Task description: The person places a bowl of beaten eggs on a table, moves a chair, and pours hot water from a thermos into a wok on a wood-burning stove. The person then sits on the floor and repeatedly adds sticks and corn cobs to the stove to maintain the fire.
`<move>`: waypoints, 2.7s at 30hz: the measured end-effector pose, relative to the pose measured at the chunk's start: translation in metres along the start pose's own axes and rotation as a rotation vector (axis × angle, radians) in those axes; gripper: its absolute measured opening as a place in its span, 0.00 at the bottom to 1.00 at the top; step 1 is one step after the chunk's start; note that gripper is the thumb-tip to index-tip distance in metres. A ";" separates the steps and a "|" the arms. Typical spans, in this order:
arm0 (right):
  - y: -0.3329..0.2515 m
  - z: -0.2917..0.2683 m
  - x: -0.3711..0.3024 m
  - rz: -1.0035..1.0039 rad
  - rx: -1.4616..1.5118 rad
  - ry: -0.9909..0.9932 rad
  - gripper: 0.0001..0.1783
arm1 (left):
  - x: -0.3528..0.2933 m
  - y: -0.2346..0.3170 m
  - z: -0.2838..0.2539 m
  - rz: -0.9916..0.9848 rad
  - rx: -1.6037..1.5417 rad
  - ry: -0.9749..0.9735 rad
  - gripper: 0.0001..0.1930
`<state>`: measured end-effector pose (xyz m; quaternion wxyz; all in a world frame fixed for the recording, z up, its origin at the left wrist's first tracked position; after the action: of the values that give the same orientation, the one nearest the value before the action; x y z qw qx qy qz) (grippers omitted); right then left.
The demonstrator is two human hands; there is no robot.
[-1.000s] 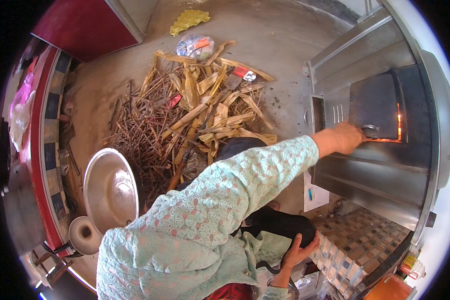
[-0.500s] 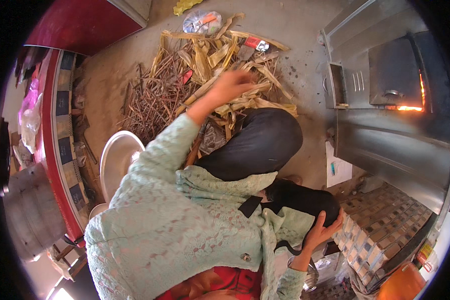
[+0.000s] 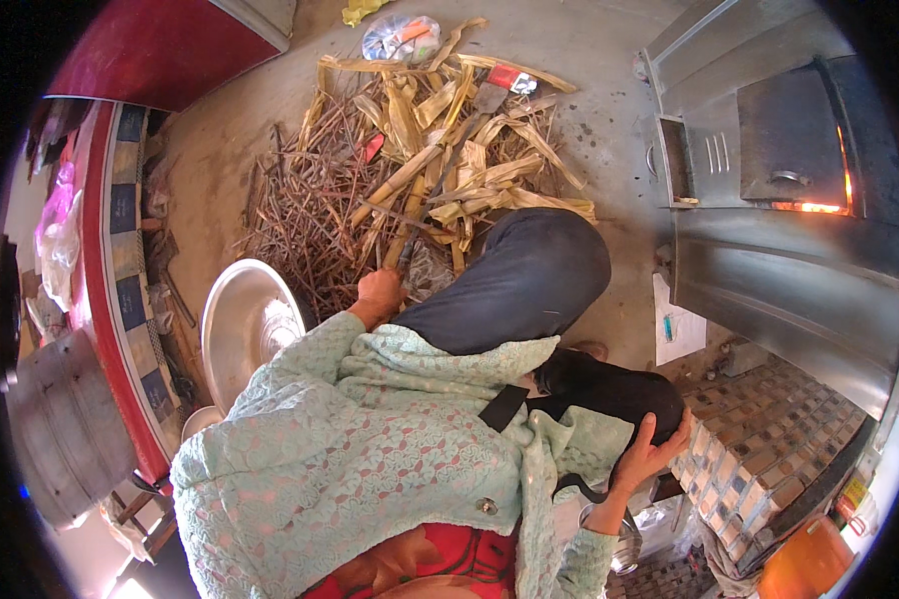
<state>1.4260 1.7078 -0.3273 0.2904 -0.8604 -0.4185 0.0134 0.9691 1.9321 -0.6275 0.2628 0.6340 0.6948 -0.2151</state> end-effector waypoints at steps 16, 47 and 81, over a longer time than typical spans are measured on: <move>0.001 -0.004 -0.003 0.049 0.045 0.048 0.30 | 0.009 -0.003 -0.019 -0.085 0.009 0.142 0.11; 0.000 -0.011 -0.005 0.123 0.024 0.095 0.34 | -0.093 -0.038 -0.152 0.158 -0.760 -0.208 0.07; -0.003 -0.024 -0.011 0.134 -0.058 0.150 0.34 | -0.153 0.056 -0.147 0.232 -0.918 -0.686 0.06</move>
<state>1.4232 1.6896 -0.3081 0.2942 -0.8932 -0.3372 -0.0438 1.0202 1.9134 -0.4146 0.7425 0.4213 0.5179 -0.0550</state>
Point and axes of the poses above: each hand's wrist, its own x-axis towards the middle knuckle, its own z-axis out of the palm, y = z × x, the point moved 10 cm from there along x, towards the middle knuckle, and after that the axes turned 8 degrees about -z, right-handed, at the moved point
